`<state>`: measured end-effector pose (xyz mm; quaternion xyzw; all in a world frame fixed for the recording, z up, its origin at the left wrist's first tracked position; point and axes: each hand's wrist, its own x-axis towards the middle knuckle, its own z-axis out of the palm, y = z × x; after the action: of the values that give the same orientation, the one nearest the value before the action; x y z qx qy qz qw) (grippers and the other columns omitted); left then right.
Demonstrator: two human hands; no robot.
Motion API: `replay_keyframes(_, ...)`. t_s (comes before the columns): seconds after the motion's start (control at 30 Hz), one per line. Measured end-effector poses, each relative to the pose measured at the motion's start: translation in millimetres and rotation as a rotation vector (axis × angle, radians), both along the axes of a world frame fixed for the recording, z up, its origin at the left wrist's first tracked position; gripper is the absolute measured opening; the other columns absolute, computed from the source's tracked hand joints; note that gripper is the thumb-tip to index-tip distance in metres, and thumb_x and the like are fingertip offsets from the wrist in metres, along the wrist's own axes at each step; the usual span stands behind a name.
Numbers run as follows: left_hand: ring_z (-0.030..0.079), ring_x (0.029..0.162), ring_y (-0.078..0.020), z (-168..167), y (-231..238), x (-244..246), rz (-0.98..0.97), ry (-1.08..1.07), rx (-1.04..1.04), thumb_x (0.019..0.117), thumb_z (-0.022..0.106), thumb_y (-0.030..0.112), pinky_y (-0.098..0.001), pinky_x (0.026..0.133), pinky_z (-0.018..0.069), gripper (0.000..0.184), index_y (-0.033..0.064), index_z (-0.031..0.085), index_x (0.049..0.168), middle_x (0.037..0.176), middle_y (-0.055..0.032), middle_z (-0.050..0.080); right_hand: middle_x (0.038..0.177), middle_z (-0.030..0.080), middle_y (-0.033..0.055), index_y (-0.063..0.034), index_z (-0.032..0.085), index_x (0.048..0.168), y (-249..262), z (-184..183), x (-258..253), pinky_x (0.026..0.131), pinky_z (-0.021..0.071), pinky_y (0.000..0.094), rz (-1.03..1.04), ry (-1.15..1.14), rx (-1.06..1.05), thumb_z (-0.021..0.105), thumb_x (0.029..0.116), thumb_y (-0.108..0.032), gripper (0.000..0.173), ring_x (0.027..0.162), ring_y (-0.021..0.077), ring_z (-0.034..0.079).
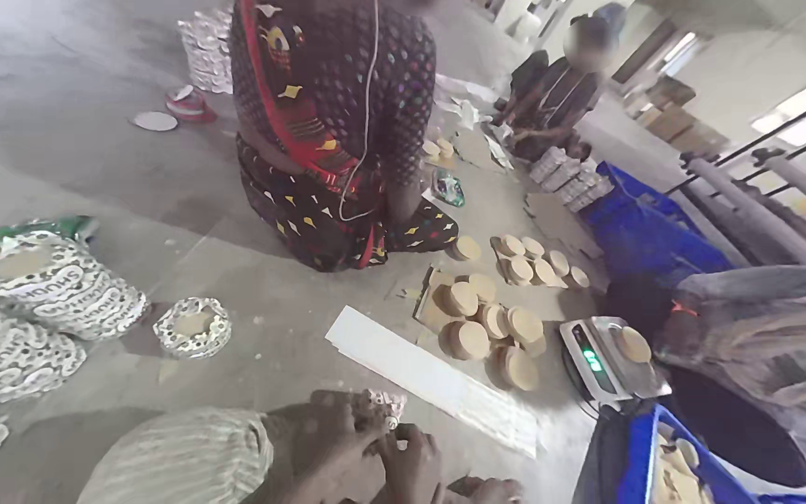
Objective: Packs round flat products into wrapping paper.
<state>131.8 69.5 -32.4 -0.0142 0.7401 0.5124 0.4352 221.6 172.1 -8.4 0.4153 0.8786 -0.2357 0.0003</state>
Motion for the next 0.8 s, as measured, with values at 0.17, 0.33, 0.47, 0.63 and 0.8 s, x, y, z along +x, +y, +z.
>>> replay_keyframes(0.17,0.057,0.129,-0.0331,-15,18,-6,0.069,-0.109,0.029,0.0967,0.072,0.031,-0.0500,0.108,0.0466,0.058,0.0008,0.053,0.142,0.139,-0.0223,0.058,0.102,0.076,0.0129,-0.0062,0.079,0.104,12,-6,3,0.093,0.0505,0.0577,-0.027,0.065,-0.213,0.082,0.0852,-0.035,0.035,0.103,0.0345,0.069)
replay_keyframes(0.33,0.054,0.131,-0.0353,-1,20,-11,0.040,-0.078,-0.053,0.0940,0.076,0.030,-0.0528,0.109,0.0437,0.058,-0.0007,0.054,0.139,0.139,-0.0235,0.057,0.105,0.068,0.0173,0.0074,0.059,0.126,43,-38,3,0.083,0.0559,0.0392,-0.231,0.278,-0.916,0.064,0.1012,-0.017,0.035,0.089,0.0200,0.066)
replay_keyframes(0.47,0.059,0.125,-0.0326,0,20,-9,0.025,-0.046,-0.016,0.0937,0.076,0.026,-0.0498,0.107,0.0464,0.054,-0.0029,0.058,0.135,0.132,-0.0226,0.062,0.089,0.067,0.0078,0.0052,0.063,0.113,53,-32,1,0.075,0.0555,0.0287,-0.263,0.267,-1.080,0.059,0.1037,-0.012,0.020,0.076,0.0104,0.064)
replay_keyframes(0.63,0.060,0.122,-0.0319,-2,20,-10,0.006,-0.050,0.000,0.0932,0.077,0.022,-0.0493,0.106,0.0476,0.052,-0.0037,0.058,0.134,0.130,-0.0228,0.063,0.099,0.069,0.0115,0.0054,0.061,0.120,56,-32,2,0.083,0.0563,0.0343,-0.308,0.262,-1.109,0.061,0.1026,-0.014,0.026,0.085,0.0150,0.066)
replay_keyframes(0.8,0.061,0.122,-0.0286,3,18,-7,0.015,-0.070,0.014,0.0935,0.076,0.018,-0.0463,0.106,0.0478,0.049,-0.0024,0.057,0.135,0.129,-0.0203,0.064,0.082,0.068,0.0066,0.0038,0.065,0.100,53,-23,2,0.073,0.0565,0.0294,-0.350,0.329,-1.072,0.064,0.0991,-0.006,0.010,0.073,0.0109,0.065)
